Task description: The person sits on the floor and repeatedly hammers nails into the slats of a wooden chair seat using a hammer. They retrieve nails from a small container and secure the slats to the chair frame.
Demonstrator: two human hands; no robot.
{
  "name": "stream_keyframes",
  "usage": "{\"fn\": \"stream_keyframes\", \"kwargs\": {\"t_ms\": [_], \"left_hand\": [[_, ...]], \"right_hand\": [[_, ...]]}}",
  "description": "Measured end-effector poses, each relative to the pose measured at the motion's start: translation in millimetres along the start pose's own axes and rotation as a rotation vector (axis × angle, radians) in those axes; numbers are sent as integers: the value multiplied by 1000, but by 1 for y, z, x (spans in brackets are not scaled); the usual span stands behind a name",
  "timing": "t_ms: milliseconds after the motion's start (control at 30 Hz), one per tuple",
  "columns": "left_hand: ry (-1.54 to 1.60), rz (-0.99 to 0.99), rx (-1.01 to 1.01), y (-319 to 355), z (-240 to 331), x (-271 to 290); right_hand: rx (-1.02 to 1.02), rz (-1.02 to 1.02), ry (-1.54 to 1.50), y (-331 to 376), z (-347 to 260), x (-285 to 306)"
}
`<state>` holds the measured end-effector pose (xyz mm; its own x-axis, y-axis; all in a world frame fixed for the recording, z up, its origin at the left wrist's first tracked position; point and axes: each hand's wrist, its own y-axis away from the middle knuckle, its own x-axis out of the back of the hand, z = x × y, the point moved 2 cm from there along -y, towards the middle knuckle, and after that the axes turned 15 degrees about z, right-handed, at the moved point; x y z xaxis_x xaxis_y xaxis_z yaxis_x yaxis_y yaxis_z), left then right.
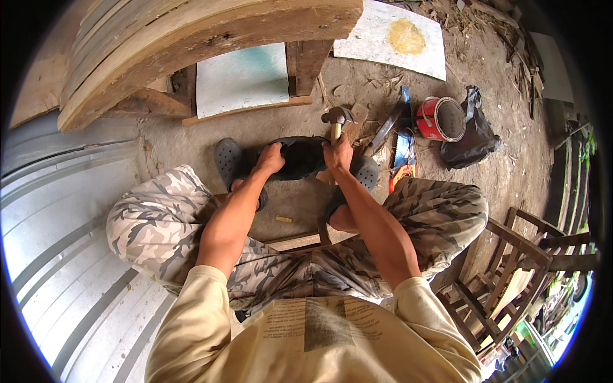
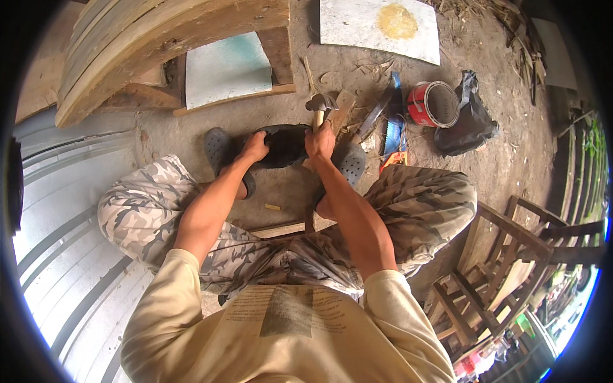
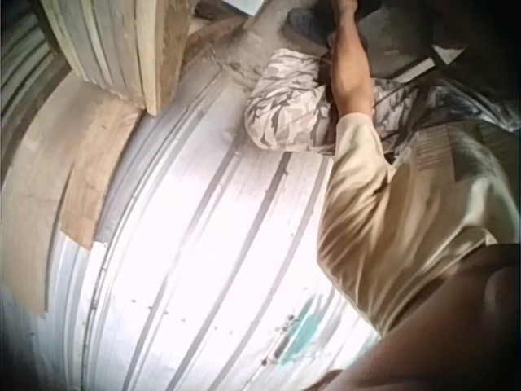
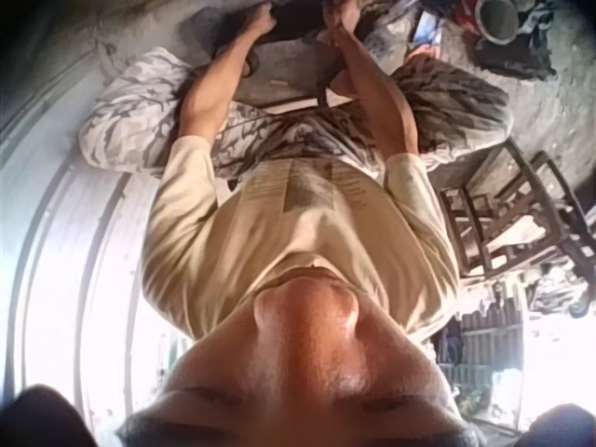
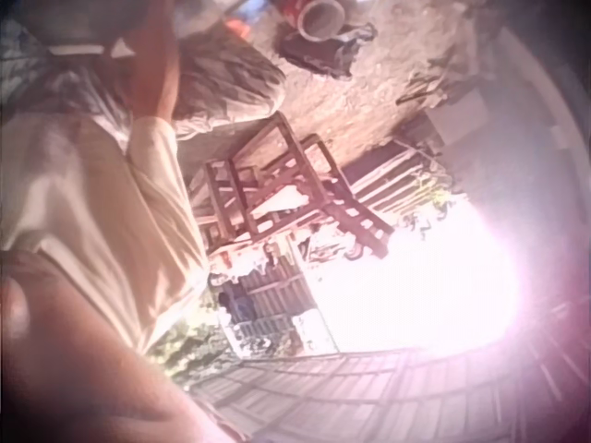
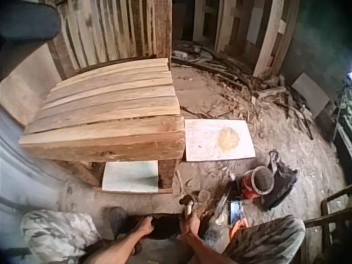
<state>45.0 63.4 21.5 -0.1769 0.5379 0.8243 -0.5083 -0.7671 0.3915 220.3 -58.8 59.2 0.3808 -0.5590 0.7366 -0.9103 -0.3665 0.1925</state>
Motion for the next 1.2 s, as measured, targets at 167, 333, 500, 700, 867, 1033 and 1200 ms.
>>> {"fn": "stream_keyframes", "kwargs": {"t_ms": [167,333,500,700,867,1033,1200], "left_hand": [[155,182,3,21,16,6],[-47,338,-469,51,25,12],[-196,48,-361,30,22,15],[31,-219,-409,-26,3,0],[21,-327,-343,-50,-8,-16],[-61,-128,-401,-12,2,-6],[-67,-5,-451,20,-7,-8]], "right_hand": [[-72,78,-277,38,-6,7],[100,-66,-413,50,7,-4],[-160,-264,-347,42,59,-34],[-535,-208,-690,26,86,-34],[-629,-258,-664,4,68,-22],[-577,-234,-649,4,80,-31],[-521,-171,-525,8,88,-41]]}}
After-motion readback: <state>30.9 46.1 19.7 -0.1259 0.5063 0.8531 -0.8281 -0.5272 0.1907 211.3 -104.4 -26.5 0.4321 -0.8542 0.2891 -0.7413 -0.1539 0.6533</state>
